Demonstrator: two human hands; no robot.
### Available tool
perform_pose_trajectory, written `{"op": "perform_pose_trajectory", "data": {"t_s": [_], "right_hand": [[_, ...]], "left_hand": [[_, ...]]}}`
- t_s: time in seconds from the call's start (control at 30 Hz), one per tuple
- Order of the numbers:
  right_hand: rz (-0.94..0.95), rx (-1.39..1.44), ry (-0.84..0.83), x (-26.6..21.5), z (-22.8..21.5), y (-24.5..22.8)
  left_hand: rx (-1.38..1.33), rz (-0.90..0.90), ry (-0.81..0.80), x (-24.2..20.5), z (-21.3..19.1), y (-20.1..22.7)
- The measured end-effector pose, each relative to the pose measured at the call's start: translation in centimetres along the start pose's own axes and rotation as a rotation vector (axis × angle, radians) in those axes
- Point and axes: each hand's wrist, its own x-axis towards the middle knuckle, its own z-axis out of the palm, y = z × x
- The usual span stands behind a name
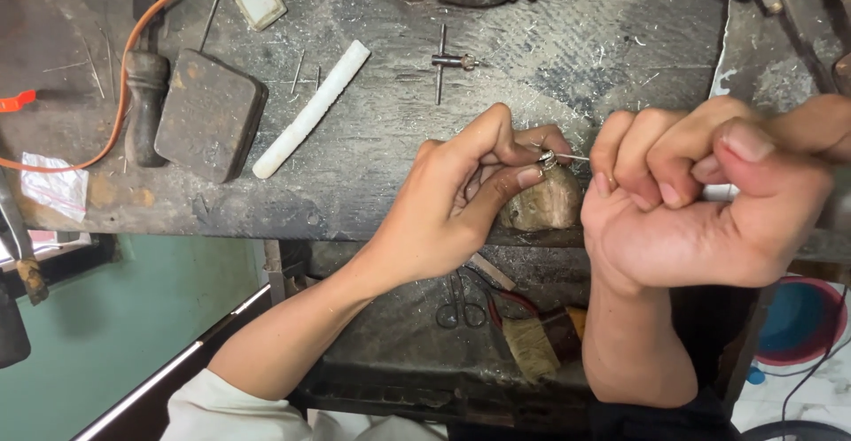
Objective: Detailing and polishing a ring using a rotary tool and polishing stick at a jewelry workbench.
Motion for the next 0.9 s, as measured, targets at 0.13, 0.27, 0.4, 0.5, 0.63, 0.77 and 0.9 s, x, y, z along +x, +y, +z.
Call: {"op": "perform_pose_trajectory", "data": {"t_s": [0.13,0.27,0.4,0.5,0.63,0.77,0.9], "right_hand": [[0.047,0.026,0.003,-0.1,0.3,-0.4],[0.147,0.029,0.003,0.1,1.1,-1.0],[0.086,0.038,-0.02,-0.1,0.9,-0.2],[0.133,0.028,-0.012,0.2,1.4,-0.6],[0.07,0.04,-0.001,0.0,1.2,0.0],[0.087,0.025,-0.01,0.1,1.2,-0.1],[0.05,0.028,-0.032,0.2,1.2,0.0]], "left_hand": [[0.006,0.015,0.004,0.0,0.0,-0.1],[-0.001,0.022,0.002,0.0,-0.1,-0.1],[-0.056,0.056,-0.043,0.1,-0.3,-0.2],[-0.059,0.066,-0.052,0.1,-0.2,-0.5],[-0.081,0.058,-0.066,0.2,-0.3,-0.4],[-0.045,0.062,-0.052,0.1,-0.3,-0.4],[-0.076,0.046,-0.053,0.0,-0.2,-0.2]]}}
